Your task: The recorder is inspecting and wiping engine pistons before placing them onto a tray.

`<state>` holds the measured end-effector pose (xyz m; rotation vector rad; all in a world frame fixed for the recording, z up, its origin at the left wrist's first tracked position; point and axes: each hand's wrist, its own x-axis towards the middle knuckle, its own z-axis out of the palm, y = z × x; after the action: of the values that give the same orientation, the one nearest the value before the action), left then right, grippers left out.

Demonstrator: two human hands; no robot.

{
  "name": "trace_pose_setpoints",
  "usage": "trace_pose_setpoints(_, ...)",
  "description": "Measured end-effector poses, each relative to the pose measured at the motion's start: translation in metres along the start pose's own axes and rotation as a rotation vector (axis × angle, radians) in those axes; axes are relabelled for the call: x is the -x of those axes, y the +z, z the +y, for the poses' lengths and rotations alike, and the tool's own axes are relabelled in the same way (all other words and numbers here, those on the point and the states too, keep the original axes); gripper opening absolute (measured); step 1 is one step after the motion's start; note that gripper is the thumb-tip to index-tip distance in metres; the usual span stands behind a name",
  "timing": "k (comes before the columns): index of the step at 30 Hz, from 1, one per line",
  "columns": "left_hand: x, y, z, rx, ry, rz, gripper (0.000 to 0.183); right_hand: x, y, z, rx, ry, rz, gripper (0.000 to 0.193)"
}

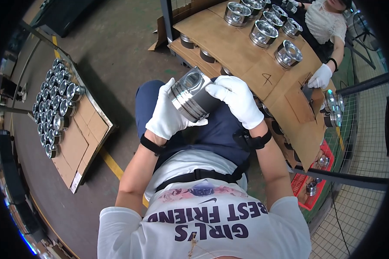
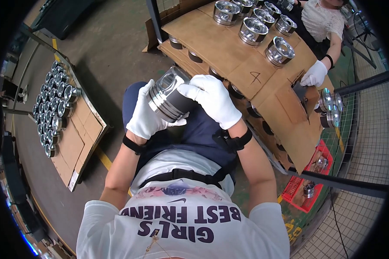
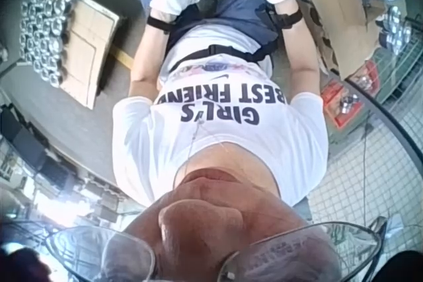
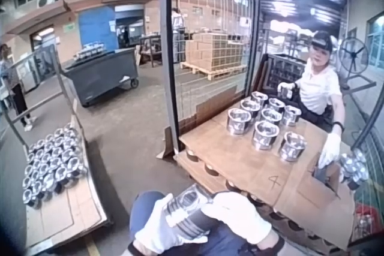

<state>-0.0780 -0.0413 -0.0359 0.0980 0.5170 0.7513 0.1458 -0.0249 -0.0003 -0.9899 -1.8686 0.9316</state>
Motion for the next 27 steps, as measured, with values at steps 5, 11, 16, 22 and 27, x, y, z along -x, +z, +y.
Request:
trace_pose_setpoints(5, 0.000, 0.007, -0.005, -0.047, 0.101, 0.031, 0.062, -0.009, 0.005, -0.008, -0.159, 0.192, -0.047, 0.023)
trace_pose_setpoints(11, -0.007, 0.002, -0.010, -0.135, 0.230, 0.114, 0.059, -0.023, 0.019, -0.009, -0.559, 0.451, 0.121, 0.028)
trace_pose_setpoints(16, -0.006, -0.008, -0.014, -0.300, 0.279, 0.150, 0.057, -0.031, 0.015, -0.009, -0.652, 0.627, 0.126, 0.031)
trace_pose_setpoints(22, -0.003, -0.007, -0.007, -0.256, 0.233, 0.103, 0.059, -0.043, 0.019, -0.011, -0.644, 0.654, 0.112, 0.034)
trace_pose_setpoints(27, 0.000, -0.006, -0.001, -0.106, 0.150, 0.043, 0.061, -0.043, 0.018, 0.004, -0.399, 0.563, 0.028, 0.040)
